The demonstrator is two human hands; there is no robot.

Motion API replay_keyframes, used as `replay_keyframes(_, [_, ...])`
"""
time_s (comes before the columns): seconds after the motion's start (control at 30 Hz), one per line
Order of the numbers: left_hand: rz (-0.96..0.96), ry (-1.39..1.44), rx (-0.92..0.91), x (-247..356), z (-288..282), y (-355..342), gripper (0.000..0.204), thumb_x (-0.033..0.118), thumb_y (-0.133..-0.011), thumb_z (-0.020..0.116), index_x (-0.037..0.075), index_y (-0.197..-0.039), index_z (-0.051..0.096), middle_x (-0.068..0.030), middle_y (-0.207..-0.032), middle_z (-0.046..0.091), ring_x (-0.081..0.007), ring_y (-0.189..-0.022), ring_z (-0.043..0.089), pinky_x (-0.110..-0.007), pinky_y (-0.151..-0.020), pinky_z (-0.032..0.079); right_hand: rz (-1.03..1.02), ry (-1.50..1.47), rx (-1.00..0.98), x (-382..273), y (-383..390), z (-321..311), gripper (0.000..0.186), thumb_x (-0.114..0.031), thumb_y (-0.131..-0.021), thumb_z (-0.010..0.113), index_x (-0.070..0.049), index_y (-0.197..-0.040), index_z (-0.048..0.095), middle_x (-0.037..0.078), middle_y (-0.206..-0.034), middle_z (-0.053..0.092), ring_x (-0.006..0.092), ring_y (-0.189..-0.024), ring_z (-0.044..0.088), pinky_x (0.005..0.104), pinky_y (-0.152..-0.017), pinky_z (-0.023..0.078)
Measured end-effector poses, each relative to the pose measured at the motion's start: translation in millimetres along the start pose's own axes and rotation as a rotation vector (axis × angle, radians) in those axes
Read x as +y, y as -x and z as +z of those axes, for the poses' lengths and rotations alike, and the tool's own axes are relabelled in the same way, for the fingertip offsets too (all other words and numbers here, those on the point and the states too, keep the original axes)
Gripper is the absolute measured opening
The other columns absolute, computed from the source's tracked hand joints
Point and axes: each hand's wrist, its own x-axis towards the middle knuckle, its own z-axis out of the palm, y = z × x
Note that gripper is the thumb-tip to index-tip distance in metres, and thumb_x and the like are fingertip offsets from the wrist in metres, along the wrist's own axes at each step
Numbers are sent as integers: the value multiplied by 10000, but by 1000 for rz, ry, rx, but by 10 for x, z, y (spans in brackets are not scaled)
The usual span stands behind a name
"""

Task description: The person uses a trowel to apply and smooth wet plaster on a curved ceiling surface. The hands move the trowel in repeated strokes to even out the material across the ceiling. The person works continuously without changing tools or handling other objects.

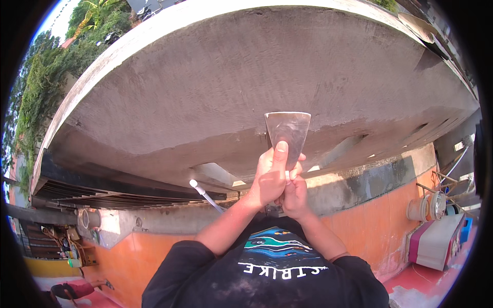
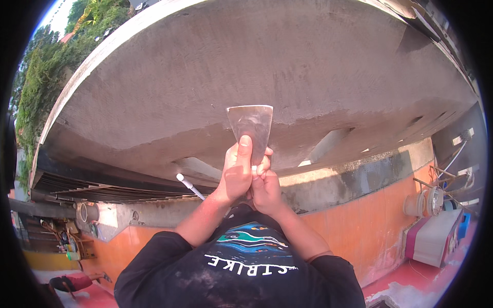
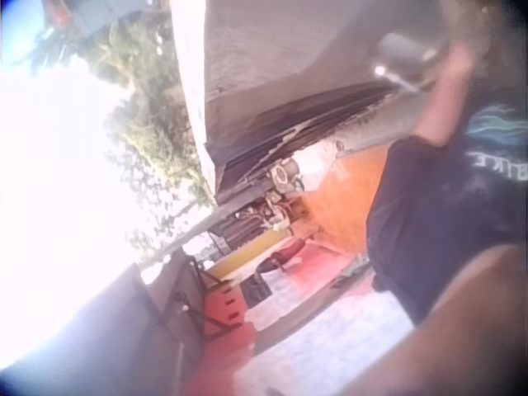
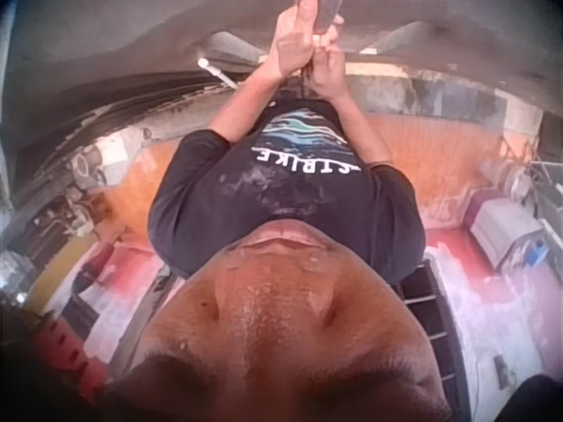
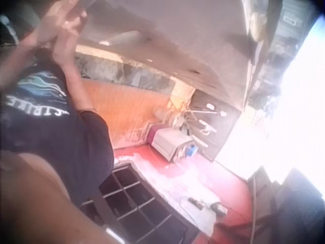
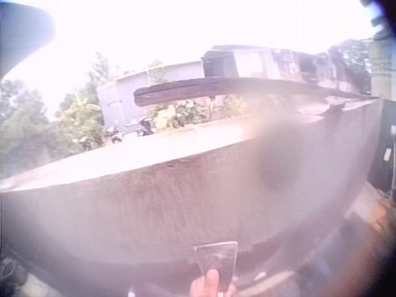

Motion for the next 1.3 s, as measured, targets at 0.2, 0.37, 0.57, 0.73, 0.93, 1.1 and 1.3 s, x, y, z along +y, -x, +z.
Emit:
replay_keyframes(0.2, [219,20,-227,336,151,-87,677,577,-1030,284,-30,-978,580,-27,-641,534,-77,-587,493,-232,-548,428,142,-62,38,-462,-129,-90,300,-314,-1057,410,-61,-912,484,10,-655,525,73,-515,492,220,-478,399])
replay_keyframes(0.37, [13,72,-112,-225,139,135,587,485,-1062,260,-21,-1044,557,-40,-693,552,-89,-604,506,-243,-567,447,258,-63,11,-194,306,-175,312,-302,-1064,395,-52,-911,501,19,-632,525,83,-513,494,226,-480,397])
replay_keyframes(0.57, [-55,66,-20,-534,-16,133,569,460,-1068,252,-20,-1017,555,-38,-674,536,-96,-587,498,-257,-561,453,316,-6,89,68,420,-183,320,-285,-1065,397,-37,-895,507,20,-605,519,88,-520,517,232,-483,406])
replay_keyframes(0.73, [17,63,-33,-318,9,39,594,479,-1063,270,-36,-994,558,-38,-649,525,-99,-572,491,-260,-553,448,240,152,64,-32,192,-109,281,-251,-1060,409,-52,-878,490,13,-598,514,89,-517,519,242,-481,416])
replay_keyframes(0.93, [235,89,-138,226,36,-112,612,507,-1047,305,-47,-1009,561,-40,-668,535,-83,-594,490,-246,-553,433,45,124,-4,-361,-229,-124,244,-232,-1053,424,-63,-888,481,21,-630,524,92,-533,517,241,-486,414])
replay_keyframes(1.1, [43,15,-115,-65,136,104,614,482,-1063,249,-44,-1024,563,-38,-666,543,-94,-584,500,-254,-547,441,201,-22,34,-316,209,-128,251,-250,-1057,418,-49,-919,480,33,-674,537,87,-549,519,225,-494,401])
replay_keyframes(1.3, [-54,128,-65,-500,-14,117,632,525,-1051,255,-31,-1000,550,-37,-648,524,-108,-582,527,-266,-553,465,381,52,26,-24,388,-235,287,-255,-1064,394,-31,-908,483,30,-664,536,88,-529,517,228,-495,411])
